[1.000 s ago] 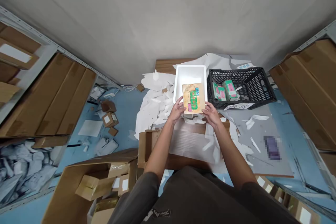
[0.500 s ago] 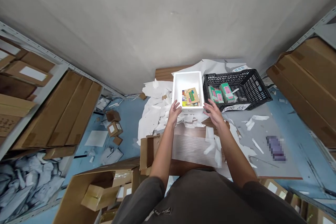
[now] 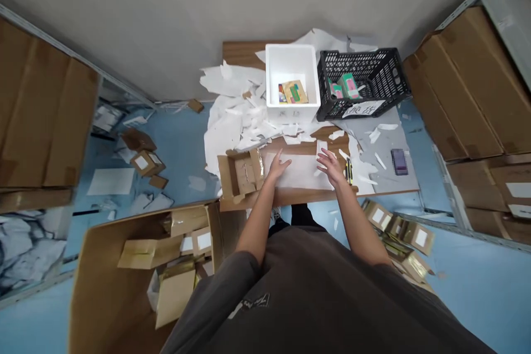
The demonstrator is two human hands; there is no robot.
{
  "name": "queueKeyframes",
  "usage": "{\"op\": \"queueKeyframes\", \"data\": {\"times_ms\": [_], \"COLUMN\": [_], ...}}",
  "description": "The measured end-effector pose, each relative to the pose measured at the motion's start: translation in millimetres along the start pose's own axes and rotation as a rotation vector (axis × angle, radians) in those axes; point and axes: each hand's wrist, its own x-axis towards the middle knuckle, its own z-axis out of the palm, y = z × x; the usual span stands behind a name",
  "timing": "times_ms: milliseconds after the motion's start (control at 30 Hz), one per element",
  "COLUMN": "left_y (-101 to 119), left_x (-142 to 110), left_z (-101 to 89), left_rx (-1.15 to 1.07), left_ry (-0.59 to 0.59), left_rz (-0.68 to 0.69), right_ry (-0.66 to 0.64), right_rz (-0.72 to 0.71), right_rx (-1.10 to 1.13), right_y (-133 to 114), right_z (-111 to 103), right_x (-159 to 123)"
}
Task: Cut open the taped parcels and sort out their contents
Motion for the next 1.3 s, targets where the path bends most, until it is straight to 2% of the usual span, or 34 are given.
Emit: {"op": "queueKeyframes", "data": {"times_ms": [100,200,300,433,567,700,833,933,1000,1067,1167,1233,1300], "left_y": [-37,-62,-86,-118,-137,-137,-117,-94,-77,-58,-29,-13,-3], "left_x": [-20,-35,-50,-70,-80,-86,-98,-111,-120,-129,-141,-150,-160], "left_z": [6.9,10.6,13.9,22.5,34.7,41.4,41.0,41.4,43.6,46.0,40.9,26.0,0.5], "left_rx": [0.052,0.171,0.303,0.418,0.47,0.474,0.425,0.346,0.28,0.231,0.171,0.128,0.084], "left_ry": [0.006,0.057,0.106,0.138,0.262,0.264,0.245,0.263,0.256,0.199,0.083,0.036,0.047], "left_rz": [-0.047,-0.123,-0.198,-0.186,-0.243,-0.257,-0.187,-0.037,0.1,0.218,0.342,0.402,0.441], "right_ry": [0.052,0.096,0.11,0.141,0.215,0.176,0.08,-0.012,-0.102,-0.186,-0.219,-0.181,-0.146], "right_rz": [0.082,0.147,0.189,0.164,0.111,0.097,0.021,-0.09,-0.137,-0.143,-0.08,-0.077,-0.121], "right_rx": [-0.074,-0.149,-0.246,-0.467,-0.765,-0.894,-0.835,-0.679,-0.565,-0.414,-0.15,-0.046,-0.003], "right_y": [32,59,88,130,168,185,171,144,121,98,66,50,38], "right_z": [-19,-34,-46,-61,-73,-78,-75,-58,-35,-5,43,72,100], "right_x": [-20,-29,-25,-9,-3,-14,-25,-32,-38,-47,-59,-62,-60]}}
